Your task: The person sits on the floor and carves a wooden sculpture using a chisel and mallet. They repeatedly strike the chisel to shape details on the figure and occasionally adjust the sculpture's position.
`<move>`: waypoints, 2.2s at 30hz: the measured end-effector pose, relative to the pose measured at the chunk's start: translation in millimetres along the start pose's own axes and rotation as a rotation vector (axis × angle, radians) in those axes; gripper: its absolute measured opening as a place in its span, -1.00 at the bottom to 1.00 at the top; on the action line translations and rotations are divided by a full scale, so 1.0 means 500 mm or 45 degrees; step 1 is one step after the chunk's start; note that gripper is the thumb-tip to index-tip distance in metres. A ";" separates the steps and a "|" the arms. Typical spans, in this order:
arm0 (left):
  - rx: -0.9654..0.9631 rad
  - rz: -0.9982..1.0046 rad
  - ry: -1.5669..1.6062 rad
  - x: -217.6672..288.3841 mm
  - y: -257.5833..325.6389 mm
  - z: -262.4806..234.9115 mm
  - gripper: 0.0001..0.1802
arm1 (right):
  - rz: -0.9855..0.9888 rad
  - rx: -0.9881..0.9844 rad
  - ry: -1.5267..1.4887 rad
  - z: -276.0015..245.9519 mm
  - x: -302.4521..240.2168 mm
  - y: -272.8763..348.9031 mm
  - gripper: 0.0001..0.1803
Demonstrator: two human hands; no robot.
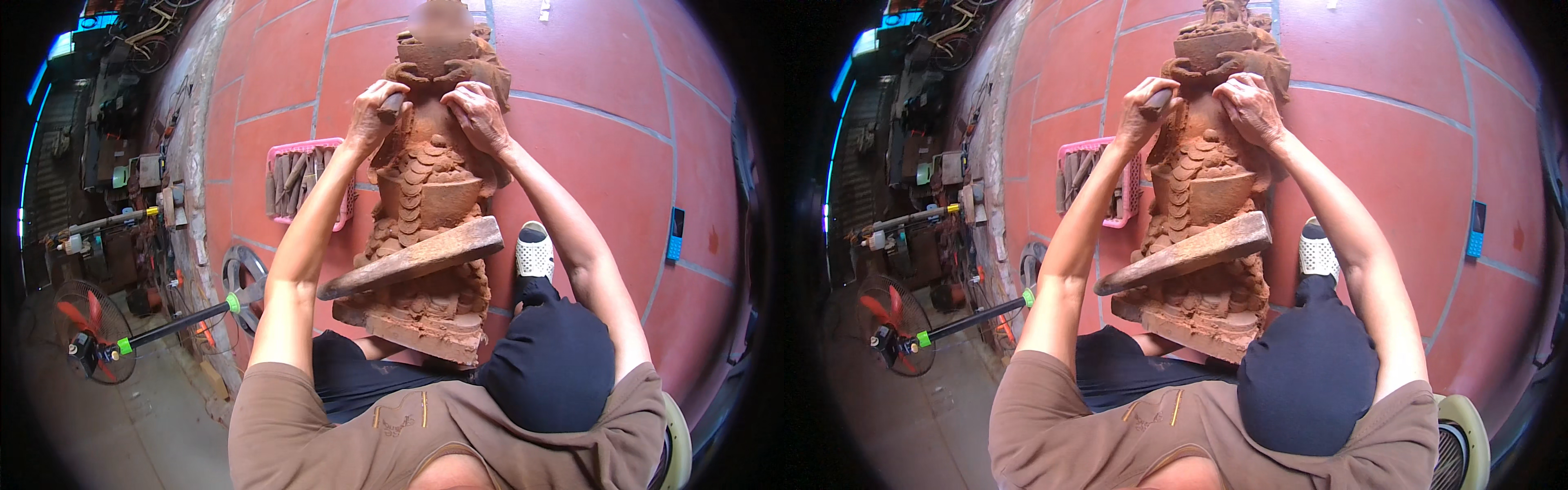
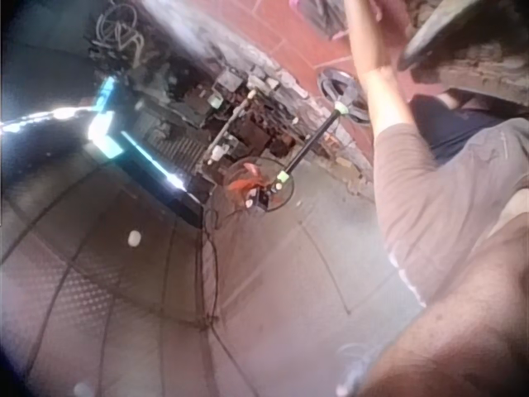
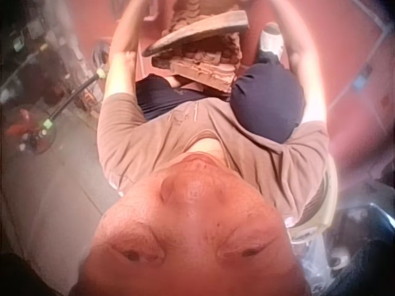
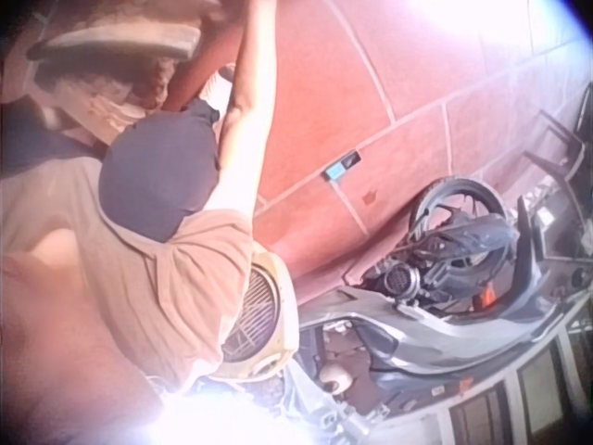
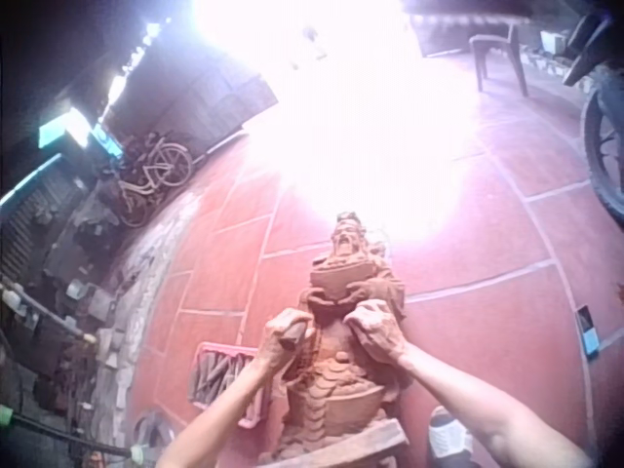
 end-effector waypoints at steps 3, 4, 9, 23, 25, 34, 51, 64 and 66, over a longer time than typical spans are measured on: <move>-0.034 0.202 -0.095 0.003 0.002 0.027 -0.79 | 0.000 0.011 0.034 -0.002 0.004 -0.004 -0.90; -0.071 0.205 -0.090 0.002 0.016 0.028 -0.80 | -0.010 0.017 0.029 -0.003 0.007 -0.009 -0.90; -0.348 0.085 -0.054 0.018 0.081 0.026 -0.79 | -0.003 0.007 0.037 -0.008 0.017 -0.001 -0.89; -0.085 0.192 -0.034 0.013 0.081 0.009 -0.81 | 0.009 -0.007 0.013 -0.003 0.012 -0.004 -0.89; -0.181 0.099 0.015 0.021 0.125 -0.002 -0.80 | 0.022 -0.023 0.048 -0.005 0.023 0.003 -0.88; -0.061 -0.372 0.176 -0.021 0.070 -0.016 -0.80 | 0.001 -0.059 0.030 0.011 0.017 -0.001 -0.86; -0.070 -0.064 0.174 0.008 0.141 -0.039 -0.80 | 0.019 -0.041 0.053 0.010 0.016 0.000 -0.87; -0.015 -0.525 0.671 -0.063 0.123 -0.014 -0.82 | 0.012 -0.060 0.061 0.011 0.021 -0.001 -0.87; 0.010 -0.469 0.634 -0.068 0.152 -0.016 -0.81 | 0.013 -0.047 0.060 0.008 0.018 0.000 -0.88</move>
Point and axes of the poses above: each hand's wrist, its own y-axis away from the middle knuckle, its own z-axis out of the palm, x = y × z, the point moved 9 cm from there along -y, towards the middle knuckle, and after that the axes turned 6 degrees about x, right-handed, at the moved point
